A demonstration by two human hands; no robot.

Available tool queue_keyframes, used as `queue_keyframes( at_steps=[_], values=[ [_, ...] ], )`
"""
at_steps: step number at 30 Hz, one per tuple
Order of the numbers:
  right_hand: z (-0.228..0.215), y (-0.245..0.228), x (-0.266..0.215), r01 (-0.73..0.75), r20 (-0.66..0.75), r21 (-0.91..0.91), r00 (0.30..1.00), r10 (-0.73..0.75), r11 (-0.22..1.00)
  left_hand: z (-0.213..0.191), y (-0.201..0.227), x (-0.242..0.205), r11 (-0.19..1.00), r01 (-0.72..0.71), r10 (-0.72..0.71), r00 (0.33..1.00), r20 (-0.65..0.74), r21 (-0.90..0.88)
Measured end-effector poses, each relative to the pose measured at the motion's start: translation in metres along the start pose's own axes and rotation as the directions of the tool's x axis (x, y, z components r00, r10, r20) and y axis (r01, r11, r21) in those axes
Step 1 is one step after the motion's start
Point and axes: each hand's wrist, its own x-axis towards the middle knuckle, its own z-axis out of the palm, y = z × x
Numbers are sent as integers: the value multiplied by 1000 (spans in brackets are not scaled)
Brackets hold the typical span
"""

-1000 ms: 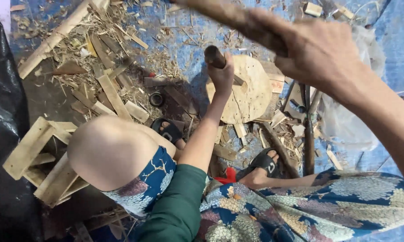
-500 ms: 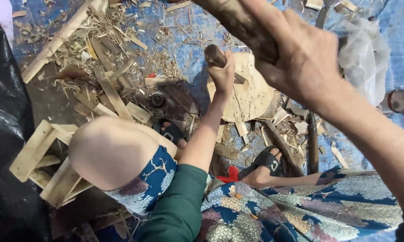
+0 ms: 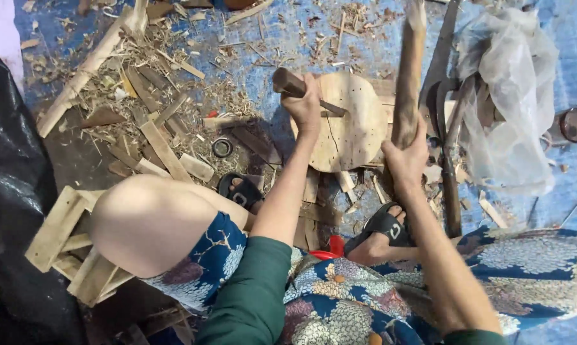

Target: Using a wooden mallet and chisel to carve and shape a circular piece of wood while sitting on the floor.

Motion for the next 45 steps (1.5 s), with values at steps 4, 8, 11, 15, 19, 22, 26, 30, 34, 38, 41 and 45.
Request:
queue_keyframes(
  at_steps=[4,8,11,15,19,22,26,30,34,38,41,45],
  values=[
    [22,92,-7,-230,-89,147,966,244,962,-2,14,9,999,-33,32,999,-17,-35],
    [49,133,-11,-303,-97,183,941,323,935,-6,11,10,992,-30,33,999,20,-119],
    [57,150,-6,-298,-96,225,940,326,928,-4,10,13,991,-51,53,998,18,-120],
    [61,147,-2,-310,-105,269,932,348,912,-9,15,21,992,-60,56,998,-41,-113],
    [61,147,0,-343,-100,195,925,366,919,-12,18,23,983,99,-109,992,-58,-154],
    [61,148,0,-356,-94,209,920,381,911,-17,-1,28,959,146,-148,989,13,-243],
    [59,145,-1,-342,-84,243,925,371,908,-21,-7,31,925,199,-143,972,189,-323],
    [59,154,-1,-325,-51,268,935,350,907,-20,0,22,928,155,-96,978,185,-340],
    [67,180,4,-322,-56,310,933,355,894,-16,1,16,933,87,-27,984,175,-349],
    [65,170,2,-295,-60,342,940,334,892,-8,5,13,934,65,-10,988,157,-352],
    [62,167,-1,-272,-51,361,949,310,892,-8,3,13,936,50,6,988,157,-347],
    [61,168,0,-292,-41,357,944,327,888,-3,-2,14,954,35,18,985,172,-298]
  ],
)
